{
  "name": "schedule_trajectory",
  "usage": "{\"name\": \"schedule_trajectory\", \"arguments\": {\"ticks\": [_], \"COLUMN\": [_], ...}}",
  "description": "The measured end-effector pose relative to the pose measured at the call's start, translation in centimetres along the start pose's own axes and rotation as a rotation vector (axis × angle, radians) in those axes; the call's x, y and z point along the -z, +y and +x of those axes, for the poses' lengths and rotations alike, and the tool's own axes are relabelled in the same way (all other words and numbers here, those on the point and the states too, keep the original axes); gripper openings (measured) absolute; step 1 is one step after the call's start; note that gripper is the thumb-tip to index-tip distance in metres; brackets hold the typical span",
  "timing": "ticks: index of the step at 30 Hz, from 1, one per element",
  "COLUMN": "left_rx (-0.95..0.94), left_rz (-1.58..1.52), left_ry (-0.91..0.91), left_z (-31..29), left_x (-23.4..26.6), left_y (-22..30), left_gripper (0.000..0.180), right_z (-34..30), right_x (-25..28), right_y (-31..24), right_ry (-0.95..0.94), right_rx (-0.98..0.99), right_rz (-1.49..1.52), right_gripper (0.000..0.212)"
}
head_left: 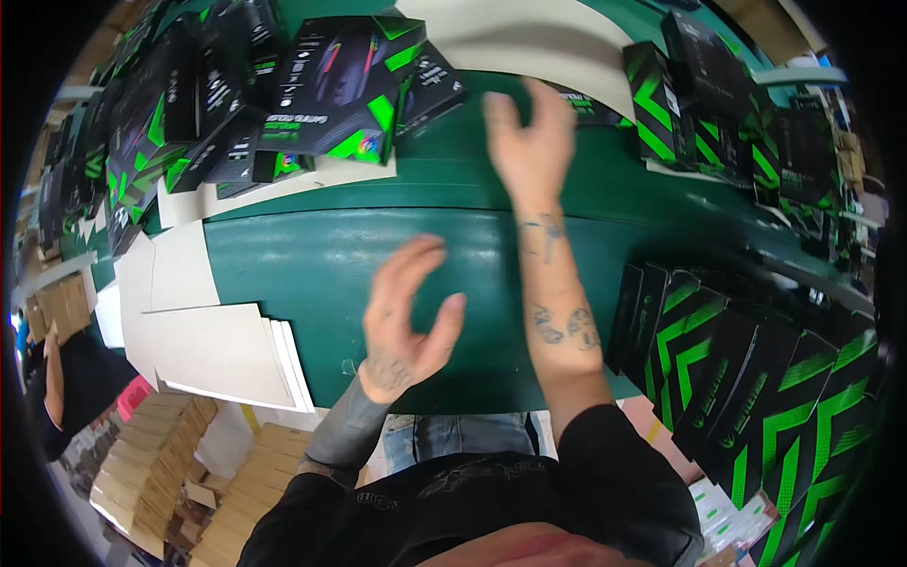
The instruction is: Sorting and packing electronic gaming mice into boxes on an assembly line.
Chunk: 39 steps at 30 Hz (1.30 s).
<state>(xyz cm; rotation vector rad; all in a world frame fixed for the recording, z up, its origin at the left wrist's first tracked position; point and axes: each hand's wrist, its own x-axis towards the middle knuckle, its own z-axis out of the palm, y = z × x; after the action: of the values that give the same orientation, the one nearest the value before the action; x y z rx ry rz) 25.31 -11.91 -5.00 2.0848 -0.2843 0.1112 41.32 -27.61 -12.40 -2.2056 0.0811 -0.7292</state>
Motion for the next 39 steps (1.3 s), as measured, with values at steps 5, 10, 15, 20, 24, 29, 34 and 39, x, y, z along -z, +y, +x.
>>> {"name": "schedule_trajectory", "arguments": {"ticks": [5, 10, 15, 20, 24, 29, 34, 39], "left_rx": [0.022, 0.004, 0.147, 0.048, 0.179, 0.141, -0.059, 0.201], "left_rz": [-0.152, -0.233, -0.367, -0.525, -0.775, -0.673, -0.253, -0.279], "left_ry": [-0.069, 0.067, 0.228, 0.358, 0.339, 0.073, 0.164, 0.202], "left_z": [5.0, 12.0, 14.1, 8.2, 3.3, -0.5, -1.9, -2.7], "left_x": [-7.0, -15.6, -16.3, -6.1, -5.1, -2.3, -1.3, -1.4], "left_y": [-3.1, -5.1, -8.1, -3.1, -3.6, -3.4, -5.5, -4.1], "left_gripper": [0.054, 0.078, 0.084, 0.051, 0.048, 0.065, 0.084, 0.104], "right_z": [1.6, 3.7, 0.1, -8.8, -9.7, -9.7, -9.5, -9.8], "right_x": [6.1, 7.8, 5.7, 10.6, 9.7, 9.0, 8.3, 8.7], "right_y": [9.9, 10.9, 9.4, 2.1, -1.2, -3.8, -4.9, -5.2], "right_ry": [-0.077, 0.065, 0.004, 0.125, 0.185, 0.054, 0.032, 0.065], "right_rx": [-0.137, -0.621, -0.670, -0.759, -1.257, -0.808, -0.873, -0.940], "right_rz": [-0.495, -0.146, 0.032, 0.901, 1.038, 0.765, 0.837, 0.890], "right_gripper": [0.024, 0.059, 0.058, 0.053, 0.061, 0.060, 0.056, 0.053]}}
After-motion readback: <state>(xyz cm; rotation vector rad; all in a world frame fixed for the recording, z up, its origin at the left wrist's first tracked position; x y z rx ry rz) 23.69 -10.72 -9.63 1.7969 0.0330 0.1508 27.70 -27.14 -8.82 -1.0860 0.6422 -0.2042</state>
